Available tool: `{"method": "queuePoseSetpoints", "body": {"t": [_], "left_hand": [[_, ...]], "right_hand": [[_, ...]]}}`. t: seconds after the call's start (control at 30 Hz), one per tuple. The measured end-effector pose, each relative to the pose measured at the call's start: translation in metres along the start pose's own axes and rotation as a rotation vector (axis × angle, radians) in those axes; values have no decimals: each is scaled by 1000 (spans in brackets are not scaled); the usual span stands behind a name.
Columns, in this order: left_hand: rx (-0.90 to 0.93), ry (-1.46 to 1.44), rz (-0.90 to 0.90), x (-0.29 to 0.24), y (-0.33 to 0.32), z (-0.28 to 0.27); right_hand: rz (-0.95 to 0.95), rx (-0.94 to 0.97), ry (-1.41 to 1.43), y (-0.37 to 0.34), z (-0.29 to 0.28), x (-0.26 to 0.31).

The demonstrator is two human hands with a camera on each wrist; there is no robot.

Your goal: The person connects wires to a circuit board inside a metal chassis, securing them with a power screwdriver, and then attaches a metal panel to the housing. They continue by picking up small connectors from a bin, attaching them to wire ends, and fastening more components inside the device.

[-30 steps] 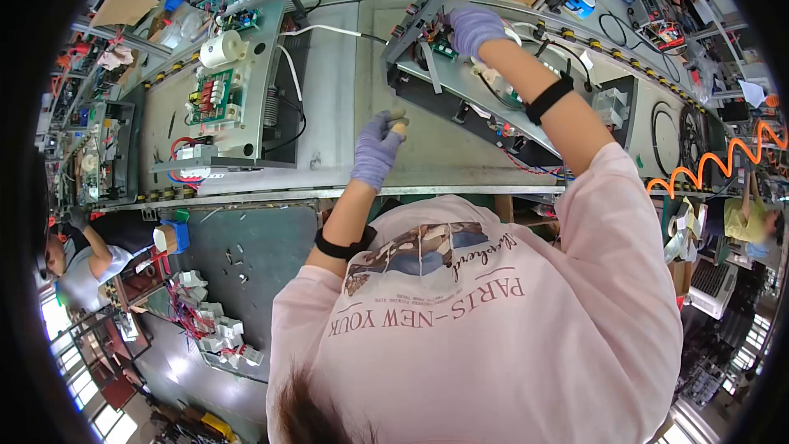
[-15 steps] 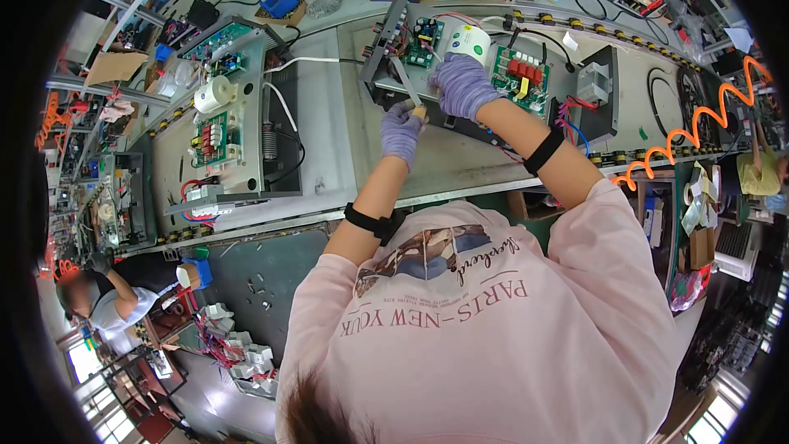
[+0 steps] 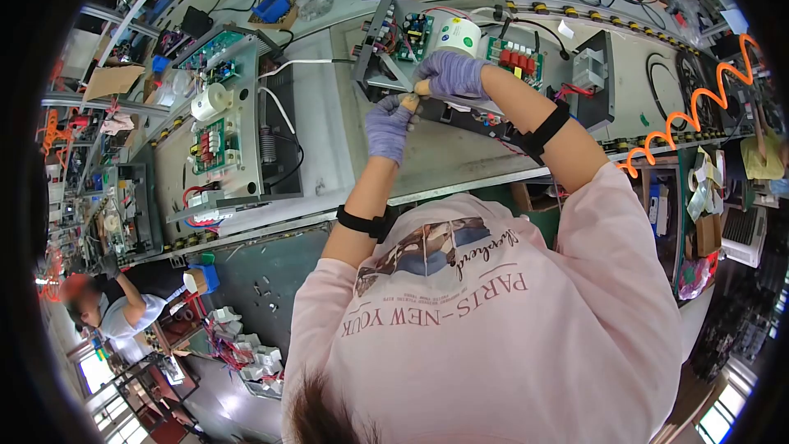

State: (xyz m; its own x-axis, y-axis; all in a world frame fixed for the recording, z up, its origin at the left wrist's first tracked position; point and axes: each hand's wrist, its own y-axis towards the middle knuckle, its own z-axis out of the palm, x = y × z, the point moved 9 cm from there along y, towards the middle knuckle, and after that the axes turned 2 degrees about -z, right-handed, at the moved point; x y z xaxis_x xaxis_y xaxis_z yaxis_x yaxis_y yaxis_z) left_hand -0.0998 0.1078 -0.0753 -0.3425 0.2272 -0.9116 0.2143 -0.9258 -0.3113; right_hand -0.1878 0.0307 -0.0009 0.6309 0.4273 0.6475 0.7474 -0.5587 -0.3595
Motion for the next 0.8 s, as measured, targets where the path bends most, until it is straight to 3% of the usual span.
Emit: {"method": "queuePoseSetpoints", "body": {"t": [0.1, 0.17, 0.23, 0.27, 0.3, 0.33, 0.37, 0.43, 0.67, 0.8], "left_hand": [[-58, 133, 88, -7, 10, -5], [-99, 196, 166, -6, 25, -10], [-314, 851, 727, -45, 18, -5], [-309, 852, 727, -57, 15, -2], [-278, 1089, 643, -62, 20, 7], [-245, 1322, 549, -65, 24, 14], [-245, 1323, 549, -71, 25, 15], [-214, 1529, 353, -63, 38, 11], [-290, 1532, 227, -70, 41, 2], [-351, 1280, 114, -74, 41, -10]], "right_hand": [[-2, -92, -231, 14, -15, 9], [-81, -385, -466, 30, -40, 13], [-104, -416, -467, 45, -45, 14], [-88, -397, -565, 56, -43, 10], [-73, -377, -662, 66, -41, 6], [-87, -413, -649, 78, -39, -4], [-88, -413, -648, 83, -40, -6], [-71, -456, -603, 88, -42, -6], [-11, -451, -617, 93, -38, -14], [-5, -498, -576, 90, -42, -18]]}}
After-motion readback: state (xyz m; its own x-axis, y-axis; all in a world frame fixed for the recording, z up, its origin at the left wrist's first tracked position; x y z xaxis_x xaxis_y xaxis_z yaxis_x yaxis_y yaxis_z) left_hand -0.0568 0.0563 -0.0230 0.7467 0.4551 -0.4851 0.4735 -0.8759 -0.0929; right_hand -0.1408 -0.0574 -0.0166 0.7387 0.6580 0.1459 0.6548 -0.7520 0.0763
